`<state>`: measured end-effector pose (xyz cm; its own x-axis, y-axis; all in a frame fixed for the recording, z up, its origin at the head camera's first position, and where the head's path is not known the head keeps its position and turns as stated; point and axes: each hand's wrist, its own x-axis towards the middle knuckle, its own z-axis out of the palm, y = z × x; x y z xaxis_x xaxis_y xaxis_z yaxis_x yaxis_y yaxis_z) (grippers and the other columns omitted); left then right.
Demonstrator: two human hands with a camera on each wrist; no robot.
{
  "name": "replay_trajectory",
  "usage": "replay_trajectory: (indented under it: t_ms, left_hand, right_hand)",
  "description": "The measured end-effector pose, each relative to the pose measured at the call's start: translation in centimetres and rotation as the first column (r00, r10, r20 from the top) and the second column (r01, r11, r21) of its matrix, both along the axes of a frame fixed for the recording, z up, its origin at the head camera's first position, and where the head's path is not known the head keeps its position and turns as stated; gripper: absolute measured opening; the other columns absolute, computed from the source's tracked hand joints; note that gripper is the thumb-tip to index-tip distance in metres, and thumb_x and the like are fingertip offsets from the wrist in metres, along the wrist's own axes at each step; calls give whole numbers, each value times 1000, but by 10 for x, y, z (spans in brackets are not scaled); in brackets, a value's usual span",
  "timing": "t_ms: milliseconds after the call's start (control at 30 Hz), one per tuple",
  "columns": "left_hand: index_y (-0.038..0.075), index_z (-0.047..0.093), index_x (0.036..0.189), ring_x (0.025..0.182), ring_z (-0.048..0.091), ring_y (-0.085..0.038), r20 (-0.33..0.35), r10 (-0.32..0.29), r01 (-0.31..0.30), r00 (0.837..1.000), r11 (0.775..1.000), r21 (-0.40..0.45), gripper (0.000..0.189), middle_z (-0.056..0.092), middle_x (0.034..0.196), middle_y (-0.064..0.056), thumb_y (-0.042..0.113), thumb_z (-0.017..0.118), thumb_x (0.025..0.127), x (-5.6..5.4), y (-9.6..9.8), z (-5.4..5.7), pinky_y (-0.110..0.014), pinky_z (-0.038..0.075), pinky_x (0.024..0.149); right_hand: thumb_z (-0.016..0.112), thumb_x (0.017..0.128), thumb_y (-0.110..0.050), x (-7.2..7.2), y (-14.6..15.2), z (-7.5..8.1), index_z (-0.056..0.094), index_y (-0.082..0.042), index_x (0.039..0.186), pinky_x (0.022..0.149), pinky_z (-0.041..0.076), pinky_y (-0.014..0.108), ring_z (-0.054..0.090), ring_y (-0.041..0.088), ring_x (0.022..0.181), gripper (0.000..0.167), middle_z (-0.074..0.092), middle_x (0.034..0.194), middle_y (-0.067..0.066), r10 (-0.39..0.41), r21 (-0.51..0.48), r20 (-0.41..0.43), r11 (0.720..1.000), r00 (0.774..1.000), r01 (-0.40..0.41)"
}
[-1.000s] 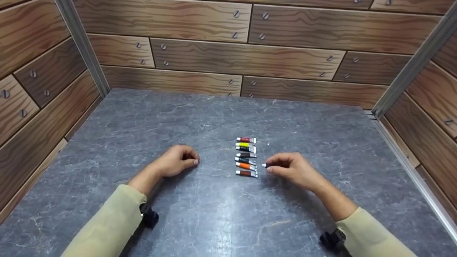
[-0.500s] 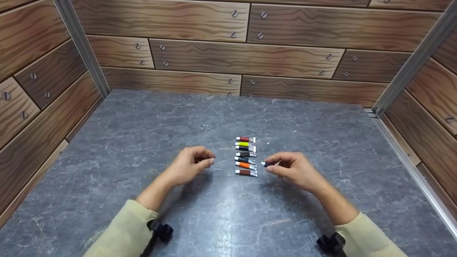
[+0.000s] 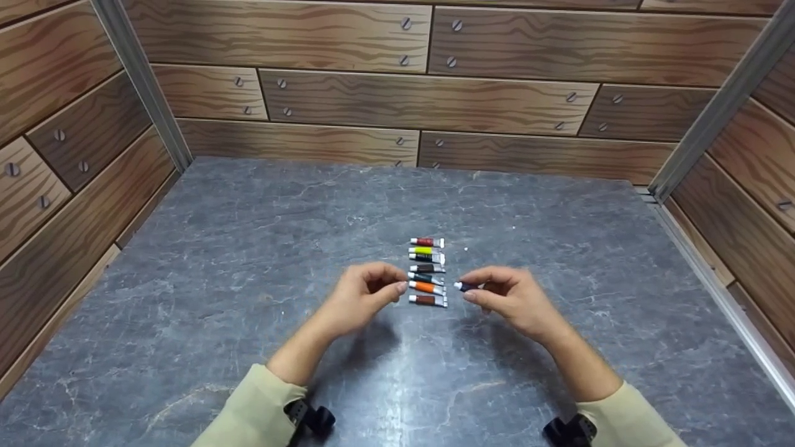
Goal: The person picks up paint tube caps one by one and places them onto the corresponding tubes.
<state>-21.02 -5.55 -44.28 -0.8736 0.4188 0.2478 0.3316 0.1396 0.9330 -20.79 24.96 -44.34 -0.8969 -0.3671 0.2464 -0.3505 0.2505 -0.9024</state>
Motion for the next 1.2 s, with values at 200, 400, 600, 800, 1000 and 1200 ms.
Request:
replay_trajectory:
  t_ms: [200,400,600,800,1000,1200]
  left_hand:
    - [-7,74,110,81,66,-26,14,5,-6,1000,999,43,17,74,96,-20,7,73,100,3,8,-5,-23,53,69]
    - [-5,74,112,90,72,-27,58,14,-20,998,995,102,17,76,104,-18,5,74,98,4,13,-10,-25,58,77]
    - [-3,75,113,98,73,-32,64,-34,25,997,990,140,15,75,110,-22,1,72,99,3,16,-18,-27,59,82]
    - [-5,74,114,99,74,-33,60,-37,28,998,990,140,17,74,112,-25,3,73,99,2,17,-18,-27,59,82]
    - [-7,73,114,94,74,-22,48,-21,15,999,993,120,19,74,112,-24,3,74,98,4,20,-20,-27,59,81]
    - [-4,74,114,92,73,-27,46,-31,25,998,993,118,19,75,111,-21,7,74,99,5,21,-20,-26,58,77]
  right_hand:
    - [81,92,1,1,-4,-2,68,4,106,58,54,27,61,9,67,19,72,93,8,-39,-59,-1,998,999,38]
    - [81,90,4,2,-12,-6,71,6,102,62,56,24,64,9,70,16,73,90,9,-31,-115,-51,993,998,25]
    - [80,92,-1,7,-19,-11,73,6,104,68,58,25,68,12,78,16,74,96,17,2,-146,-45,989,999,-8]
    - [72,99,0,7,-20,-10,73,8,114,77,61,30,74,21,89,17,75,106,17,27,-159,-4,987,1000,-27]
    - [74,96,4,9,-19,-12,68,15,118,79,63,33,76,21,88,25,76,108,16,-6,-193,65,981,998,19]
    - [74,94,7,9,-19,-13,68,19,114,81,63,34,78,20,86,24,76,102,22,-15,-217,101,976,995,36]
